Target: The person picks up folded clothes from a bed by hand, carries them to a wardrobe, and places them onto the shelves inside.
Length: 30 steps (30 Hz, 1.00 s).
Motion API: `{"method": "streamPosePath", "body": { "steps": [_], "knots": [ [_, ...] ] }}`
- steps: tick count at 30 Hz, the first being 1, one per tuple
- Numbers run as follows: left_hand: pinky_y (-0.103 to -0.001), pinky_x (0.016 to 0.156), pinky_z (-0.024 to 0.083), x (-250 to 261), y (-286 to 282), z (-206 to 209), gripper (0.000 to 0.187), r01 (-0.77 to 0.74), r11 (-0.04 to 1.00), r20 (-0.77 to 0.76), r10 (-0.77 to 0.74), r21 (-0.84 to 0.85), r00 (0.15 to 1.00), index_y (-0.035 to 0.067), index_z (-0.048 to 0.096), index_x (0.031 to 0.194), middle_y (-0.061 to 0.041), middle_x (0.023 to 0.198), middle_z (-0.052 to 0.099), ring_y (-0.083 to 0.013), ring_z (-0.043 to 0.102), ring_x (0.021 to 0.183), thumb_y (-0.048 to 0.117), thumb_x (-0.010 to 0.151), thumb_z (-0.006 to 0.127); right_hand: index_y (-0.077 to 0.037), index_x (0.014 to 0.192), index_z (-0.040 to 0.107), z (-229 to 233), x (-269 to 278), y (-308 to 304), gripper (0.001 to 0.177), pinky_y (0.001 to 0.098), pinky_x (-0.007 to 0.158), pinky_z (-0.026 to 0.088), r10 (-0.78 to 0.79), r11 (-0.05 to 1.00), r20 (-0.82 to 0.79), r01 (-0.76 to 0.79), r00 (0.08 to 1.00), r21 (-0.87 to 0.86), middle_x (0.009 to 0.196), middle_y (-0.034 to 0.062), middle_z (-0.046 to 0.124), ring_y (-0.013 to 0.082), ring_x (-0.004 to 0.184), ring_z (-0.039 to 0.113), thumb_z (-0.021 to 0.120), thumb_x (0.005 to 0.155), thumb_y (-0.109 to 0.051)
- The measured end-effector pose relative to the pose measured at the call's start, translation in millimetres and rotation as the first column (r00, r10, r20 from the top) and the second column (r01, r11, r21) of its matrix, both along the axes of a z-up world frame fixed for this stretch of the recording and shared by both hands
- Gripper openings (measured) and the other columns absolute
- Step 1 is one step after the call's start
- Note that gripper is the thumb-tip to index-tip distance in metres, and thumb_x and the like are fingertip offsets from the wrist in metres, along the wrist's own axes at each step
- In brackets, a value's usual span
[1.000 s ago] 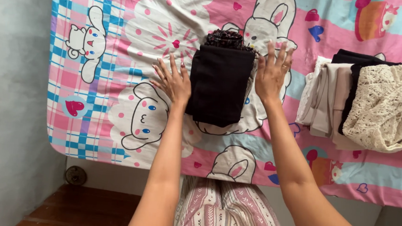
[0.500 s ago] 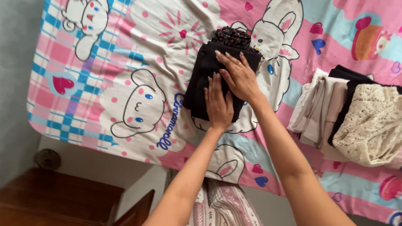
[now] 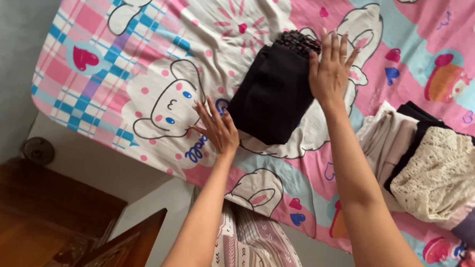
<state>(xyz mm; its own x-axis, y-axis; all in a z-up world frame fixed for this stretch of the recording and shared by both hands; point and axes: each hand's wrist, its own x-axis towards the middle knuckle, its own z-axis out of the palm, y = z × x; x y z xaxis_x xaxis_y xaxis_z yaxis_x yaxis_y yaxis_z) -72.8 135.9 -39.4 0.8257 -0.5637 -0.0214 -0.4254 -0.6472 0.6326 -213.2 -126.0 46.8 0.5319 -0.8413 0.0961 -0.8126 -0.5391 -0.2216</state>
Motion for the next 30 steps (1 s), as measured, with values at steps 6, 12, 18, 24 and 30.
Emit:
{"method": "streamPosePath", "body": {
  "steps": [6,12,18,24,30],
  "knots": [
    [-0.073,0.123,0.003,-29,-12,23,0.058,-0.044,0.985,-0.065,0.033,-0.168,0.997,0.010,0.033,0.163,-0.023,0.170,0.026,-0.0404,0.022,0.161,0.038,0.112,0.032,-0.010,0.155,0.046,23,50,50,0.049,0.0590,0.126,0.018,0.351,0.929,0.151,-0.363,0.924,0.065,0.161,0.0190,0.045,0.0382,0.154,0.031,0.058,0.109,-0.021],
    [-0.060,0.129,0.028,-38,-33,38,0.055,0.038,0.904,-0.203,-0.136,-0.425,0.970,0.008,0.034,0.162,-0.019,0.168,0.034,-0.0378,0.029,0.160,0.037,0.115,0.035,-0.011,0.153,0.047,11,66,65,0.046,0.0555,0.128,0.023,0.388,0.764,0.294,-0.484,0.873,0.427,0.155,0.0109,0.053,0.0251,0.147,0.043,0.049,0.110,-0.026],
    [-0.064,0.122,0.023,-40,-42,11,0.063,0.258,0.963,0.009,-0.258,-0.077,0.966,0.014,0.033,0.161,-0.019,0.166,0.033,-0.0399,0.026,0.156,0.047,0.108,0.043,-0.014,0.141,0.061,-26,69,55,0.042,0.0574,0.123,0.017,0.661,0.723,-0.027,-0.626,0.750,0.293,0.152,0.0094,0.054,0.0294,0.150,0.037,0.046,0.109,-0.037],
    [-0.074,0.117,0.006,-12,-9,-22,0.066,0.130,0.960,-0.006,-0.133,0.249,0.991,0.031,0.031,0.162,-0.014,0.170,0.018,-0.0435,0.012,0.156,0.063,0.104,0.034,-0.017,0.139,0.064,-41,78,11,0.042,0.0581,0.127,0.016,0.645,0.730,-0.101,-0.571,0.758,0.375,0.149,0.0096,0.055,0.0273,0.148,0.040,0.047,0.109,-0.041],
    [-0.084,0.108,-0.003,-5,25,-20,0.067,-0.125,0.959,0.012,0.126,0.253,0.992,0.027,0.032,0.164,-0.021,0.171,0.008,-0.0446,0.006,0.158,0.061,0.107,0.029,-0.016,0.137,0.068,-52,78,-25,0.037,0.0652,0.119,0.012,0.443,0.882,-0.103,-0.454,0.890,-0.125,0.152,0.0177,0.054,0.0390,0.147,0.040,0.051,0.114,-0.039]
  ]
}}
